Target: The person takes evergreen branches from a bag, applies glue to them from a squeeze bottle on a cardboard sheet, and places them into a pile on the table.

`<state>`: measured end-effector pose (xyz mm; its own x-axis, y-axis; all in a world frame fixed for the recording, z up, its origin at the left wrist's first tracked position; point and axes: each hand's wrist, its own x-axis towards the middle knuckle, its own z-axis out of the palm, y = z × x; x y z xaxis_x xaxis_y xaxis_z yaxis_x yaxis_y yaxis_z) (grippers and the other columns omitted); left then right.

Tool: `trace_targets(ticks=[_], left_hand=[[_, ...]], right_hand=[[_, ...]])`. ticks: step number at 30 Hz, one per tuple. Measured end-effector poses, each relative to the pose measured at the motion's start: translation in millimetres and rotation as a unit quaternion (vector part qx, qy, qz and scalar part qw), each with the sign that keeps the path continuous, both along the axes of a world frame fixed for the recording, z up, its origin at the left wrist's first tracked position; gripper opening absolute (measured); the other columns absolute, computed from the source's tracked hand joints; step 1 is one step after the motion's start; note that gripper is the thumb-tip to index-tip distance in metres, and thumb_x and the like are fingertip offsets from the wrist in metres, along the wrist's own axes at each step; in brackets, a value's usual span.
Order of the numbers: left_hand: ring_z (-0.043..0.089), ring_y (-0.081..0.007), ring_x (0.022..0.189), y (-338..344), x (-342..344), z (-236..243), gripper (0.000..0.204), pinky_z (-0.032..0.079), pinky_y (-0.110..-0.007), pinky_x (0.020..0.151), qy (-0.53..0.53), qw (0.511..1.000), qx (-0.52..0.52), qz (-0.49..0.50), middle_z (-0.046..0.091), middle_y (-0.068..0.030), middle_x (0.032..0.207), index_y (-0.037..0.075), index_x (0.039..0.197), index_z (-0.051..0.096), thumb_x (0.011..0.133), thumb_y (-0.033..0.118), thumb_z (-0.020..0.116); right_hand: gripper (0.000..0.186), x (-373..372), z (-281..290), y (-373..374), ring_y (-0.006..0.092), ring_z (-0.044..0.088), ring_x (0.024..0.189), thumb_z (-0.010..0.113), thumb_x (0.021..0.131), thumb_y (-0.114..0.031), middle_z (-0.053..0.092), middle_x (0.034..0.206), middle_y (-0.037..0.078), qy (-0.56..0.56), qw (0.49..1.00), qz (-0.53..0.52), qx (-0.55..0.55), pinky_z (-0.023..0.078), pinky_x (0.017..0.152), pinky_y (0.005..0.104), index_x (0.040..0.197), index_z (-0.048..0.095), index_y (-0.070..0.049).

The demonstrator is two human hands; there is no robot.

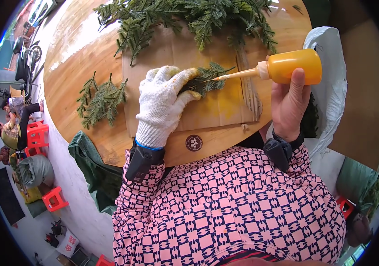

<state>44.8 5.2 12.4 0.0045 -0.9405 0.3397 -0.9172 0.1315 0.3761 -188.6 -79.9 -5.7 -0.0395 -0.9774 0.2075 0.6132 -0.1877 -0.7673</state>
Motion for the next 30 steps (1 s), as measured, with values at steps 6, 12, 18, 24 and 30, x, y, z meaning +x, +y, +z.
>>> trace_targets(ticks=[6,12,18,24,30], left_hand=[[0.055,-0.0283,0.095,-0.5,-1.5,4.3,0.041,0.044,-0.038,0.083,0.004,1.000,0.003,-0.003,0.062,-0.0074,0.096,0.013,0.108,0.067,0.068,0.022,0.074],[0.056,-0.0278,0.093,-1.7,-1.7,5.4,0.042,0.045,-0.037,0.083,0.000,1.000,0.002,-0.009,0.062,-0.0080,0.094,0.011,0.108,0.067,0.067,0.018,0.075],[0.056,-0.0272,0.095,-1.1,0.2,3.3,0.041,0.043,-0.038,0.081,-0.007,1.000,0.003,-0.002,0.062,-0.0050,0.096,0.017,0.107,0.067,0.069,0.029,0.074],[0.056,-0.0268,0.095,-0.9,-0.6,2.9,0.041,0.043,-0.038,0.081,-0.003,1.000,0.003,-0.002,0.062,-0.0048,0.095,0.017,0.107,0.067,0.068,0.029,0.075],[0.056,-0.0281,0.094,-1.6,-1.8,7.7,0.040,0.044,-0.038,0.082,0.019,1.000,0.007,-0.005,0.062,-0.0082,0.095,0.012,0.106,0.067,0.068,0.021,0.075]], right_hand=[[0.041,-5.7,-0.5,-4.8,0.0212,0.057,0.107,0.063,0.091,-0.030,0.057,0.114,0.003,0.011,1.000,-0.022,-0.006,0.041,0.103,0.0426,0.124,0.049,-0.008],[0.041,-13.6,-1.4,-11.9,0.0198,0.057,0.105,0.063,0.091,-0.030,0.057,0.114,0.003,0.022,0.998,-0.045,-0.028,0.041,0.102,0.0416,0.123,0.050,-0.008],[0.041,-22.1,-0.2,-15.8,0.0198,0.058,0.104,0.063,0.091,-0.030,0.058,0.112,0.003,0.048,0.995,-0.074,-0.048,0.041,0.102,0.0411,0.123,0.050,-0.007],[0.042,-40.1,1.2,-21.9,0.0209,0.059,0.104,0.063,0.090,-0.033,0.060,0.111,0.003,0.046,0.992,-0.102,-0.060,0.041,0.102,0.0443,0.123,0.051,-0.009],[0.041,-30.3,1.1,-10.2,0.0219,0.059,0.105,0.062,0.090,-0.035,0.060,0.111,0.002,0.010,0.998,-0.042,-0.054,0.041,0.102,0.0478,0.122,0.052,-0.010]])
